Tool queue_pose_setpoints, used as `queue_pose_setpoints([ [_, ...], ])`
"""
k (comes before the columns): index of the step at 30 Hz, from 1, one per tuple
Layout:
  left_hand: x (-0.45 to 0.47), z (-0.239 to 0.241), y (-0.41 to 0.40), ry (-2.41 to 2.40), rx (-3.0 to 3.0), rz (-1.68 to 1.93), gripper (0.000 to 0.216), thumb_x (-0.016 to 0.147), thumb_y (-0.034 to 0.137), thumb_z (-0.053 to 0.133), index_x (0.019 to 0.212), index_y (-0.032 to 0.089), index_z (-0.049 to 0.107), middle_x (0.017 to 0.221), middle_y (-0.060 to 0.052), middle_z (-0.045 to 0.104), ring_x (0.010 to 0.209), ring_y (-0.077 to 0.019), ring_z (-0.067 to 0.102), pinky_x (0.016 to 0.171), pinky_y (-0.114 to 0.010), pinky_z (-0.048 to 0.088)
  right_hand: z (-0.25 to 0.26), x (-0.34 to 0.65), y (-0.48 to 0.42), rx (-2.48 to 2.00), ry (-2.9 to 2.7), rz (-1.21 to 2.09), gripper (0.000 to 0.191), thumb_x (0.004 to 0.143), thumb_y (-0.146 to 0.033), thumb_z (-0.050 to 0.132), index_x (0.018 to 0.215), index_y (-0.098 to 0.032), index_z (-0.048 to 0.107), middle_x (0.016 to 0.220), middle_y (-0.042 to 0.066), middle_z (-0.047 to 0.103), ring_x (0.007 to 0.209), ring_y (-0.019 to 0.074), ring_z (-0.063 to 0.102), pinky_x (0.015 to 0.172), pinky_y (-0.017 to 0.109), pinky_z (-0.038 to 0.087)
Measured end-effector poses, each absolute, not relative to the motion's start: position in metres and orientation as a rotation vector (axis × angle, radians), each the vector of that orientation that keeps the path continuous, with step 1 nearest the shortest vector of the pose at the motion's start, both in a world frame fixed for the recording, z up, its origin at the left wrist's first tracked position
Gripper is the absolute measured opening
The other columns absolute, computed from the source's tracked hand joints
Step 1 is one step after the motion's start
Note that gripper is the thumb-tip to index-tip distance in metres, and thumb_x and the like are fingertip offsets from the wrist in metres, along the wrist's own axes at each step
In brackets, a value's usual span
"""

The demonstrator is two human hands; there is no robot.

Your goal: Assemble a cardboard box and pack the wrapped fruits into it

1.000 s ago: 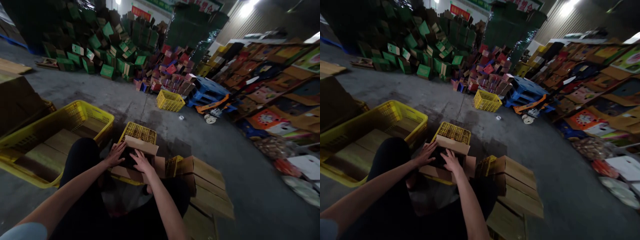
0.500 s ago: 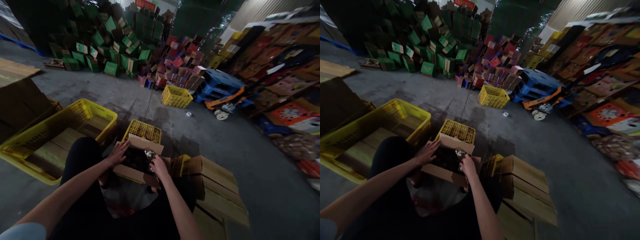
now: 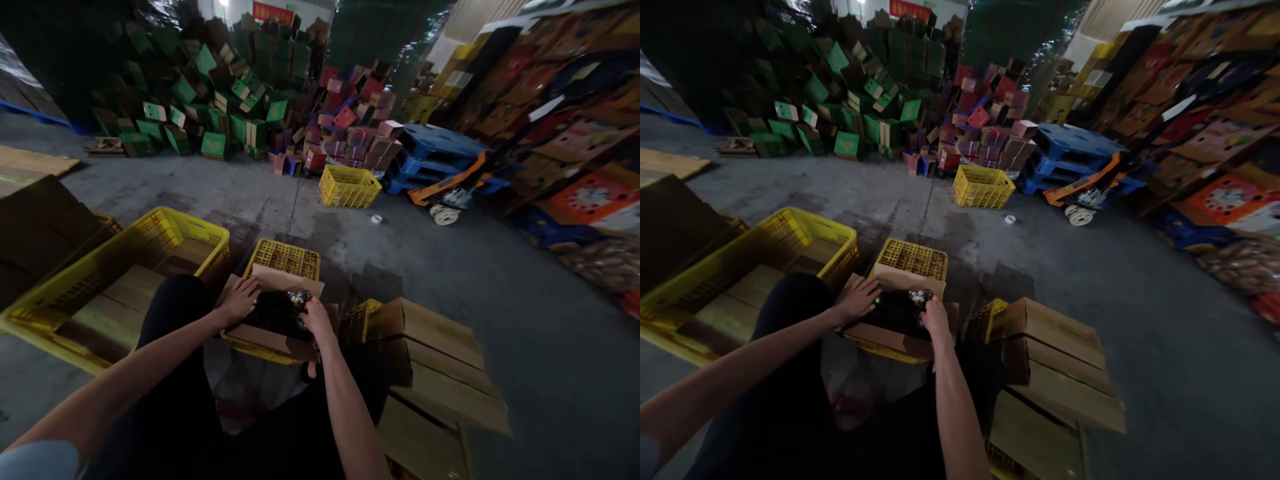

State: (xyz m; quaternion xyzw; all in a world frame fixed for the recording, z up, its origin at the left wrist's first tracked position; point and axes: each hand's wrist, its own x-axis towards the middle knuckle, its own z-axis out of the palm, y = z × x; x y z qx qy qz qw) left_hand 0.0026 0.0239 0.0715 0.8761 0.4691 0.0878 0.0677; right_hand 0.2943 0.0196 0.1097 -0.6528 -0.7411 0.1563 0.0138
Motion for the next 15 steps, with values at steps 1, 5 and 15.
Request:
queue_pose_setpoints([
  [1,0.010,0.074,0.025,1.315,2.636,0.269,0.042,0.089,0.020,0.054,0.130,0.019,0.065,0.149,-0.013,0.051,0.142,-0.0311,0.041,0.119,-0.050,0.028,0.109,0.294,0.021,-2.042,-2.310,0.493,0.014,0.085,-0.009,0.062,0.094,-0.013,0.072,0.113,0.012,0.063,0.102,0.0215,0.064,0.088,0.028,0.048],
  [5,0.044,0.070,0.032,0.985,2.569,0.188,0.029,0.079,0.012,0.056,0.096,0.025,0.076,0.141,-0.005,0.059,0.130,-0.0264,0.053,0.112,-0.037,0.041,0.105,0.295,0.024,-2.073,-2.319,0.522,0.014,0.085,-0.010,0.064,0.096,-0.013,0.072,0.115,0.013,0.064,0.106,0.0222,0.063,0.092,0.027,0.047],
  [15,0.047,0.078,0.057,1.150,2.314,0.184,0.029,0.079,0.007,0.048,0.077,0.020,0.073,0.093,-0.006,0.072,0.088,-0.0192,0.068,0.085,-0.027,0.052,0.114,0.305,0.036,-2.073,-2.313,0.634,0.013,0.086,-0.010,0.062,0.087,-0.018,0.072,0.108,0.008,0.068,0.103,0.0203,0.065,0.084,0.026,0.045],
])
